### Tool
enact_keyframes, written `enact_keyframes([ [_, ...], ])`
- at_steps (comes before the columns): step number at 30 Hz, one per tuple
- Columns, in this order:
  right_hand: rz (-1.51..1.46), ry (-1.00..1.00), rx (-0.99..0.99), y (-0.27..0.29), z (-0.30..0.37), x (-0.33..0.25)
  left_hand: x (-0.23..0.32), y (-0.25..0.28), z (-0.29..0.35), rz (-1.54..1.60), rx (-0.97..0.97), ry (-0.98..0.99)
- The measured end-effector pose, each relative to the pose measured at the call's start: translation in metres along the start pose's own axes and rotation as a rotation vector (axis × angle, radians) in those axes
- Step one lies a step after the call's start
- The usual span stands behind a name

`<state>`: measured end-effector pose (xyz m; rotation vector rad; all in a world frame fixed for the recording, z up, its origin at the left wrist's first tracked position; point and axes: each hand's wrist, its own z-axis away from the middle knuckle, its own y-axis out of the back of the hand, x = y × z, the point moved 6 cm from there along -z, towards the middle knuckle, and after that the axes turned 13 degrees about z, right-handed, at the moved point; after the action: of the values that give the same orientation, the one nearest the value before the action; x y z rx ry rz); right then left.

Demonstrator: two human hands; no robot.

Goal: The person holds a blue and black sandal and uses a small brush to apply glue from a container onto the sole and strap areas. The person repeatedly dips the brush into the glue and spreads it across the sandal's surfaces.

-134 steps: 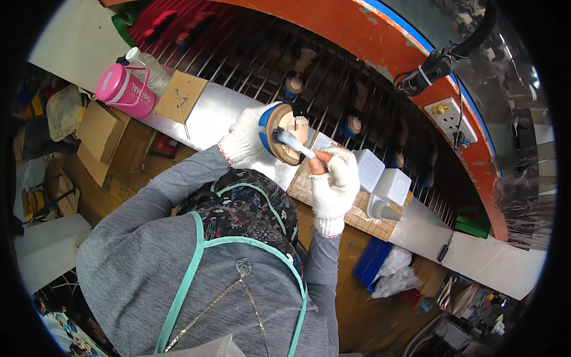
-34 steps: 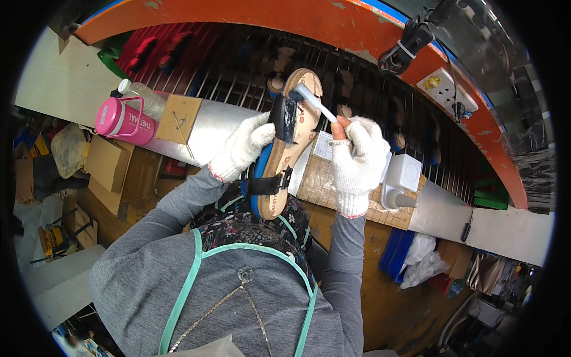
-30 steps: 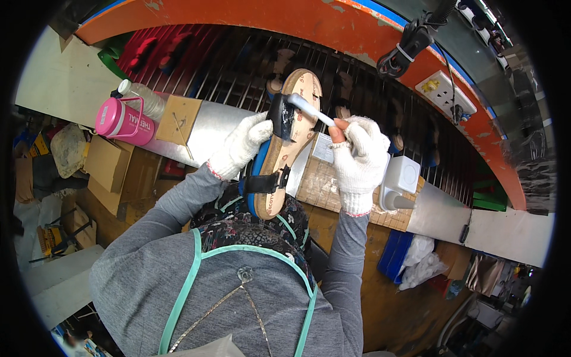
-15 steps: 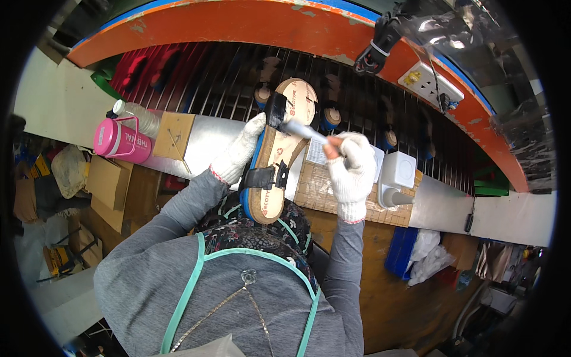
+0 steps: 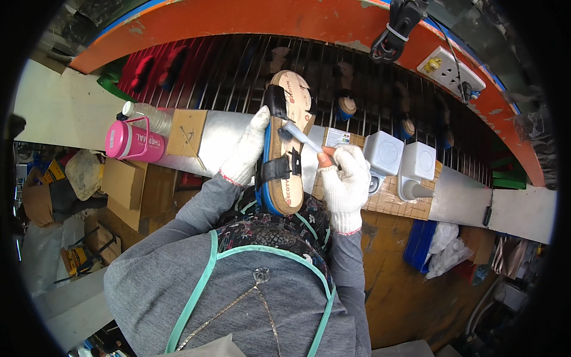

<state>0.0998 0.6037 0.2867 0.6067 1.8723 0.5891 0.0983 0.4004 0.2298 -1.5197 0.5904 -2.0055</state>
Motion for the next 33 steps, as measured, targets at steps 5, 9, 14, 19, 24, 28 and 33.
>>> enact_keyframes([
  [5,0.249,0.187,0.145,0.010,-0.012,-0.019,0.008,0.004,0.008,-0.207,0.082,-0.133],
  [9,0.277,0.248,0.209,0.011,-0.015,-0.026,0.025,-0.004,0.014,-0.344,-0.041,-0.236],
  [14,0.189,0.228,0.089,0.001,-0.007,-0.020,0.024,0.004,0.009,-0.270,0.010,-0.163],
  [19,0.141,0.211,0.001,-0.003,0.003,-0.013,0.020,0.014,-0.001,-0.198,0.024,-0.162],
  [24,0.118,0.171,-0.031,0.000,0.010,-0.011,0.027,0.014,-0.009,-0.162,0.033,-0.184],
  [28,0.126,0.198,-0.041,0.004,0.014,-0.013,0.037,0.009,-0.007,-0.191,0.059,-0.233],
  [33,0.150,0.250,-0.050,0.010,0.017,-0.017,0.046,0.005,-0.015,-0.235,0.030,-0.225],
])
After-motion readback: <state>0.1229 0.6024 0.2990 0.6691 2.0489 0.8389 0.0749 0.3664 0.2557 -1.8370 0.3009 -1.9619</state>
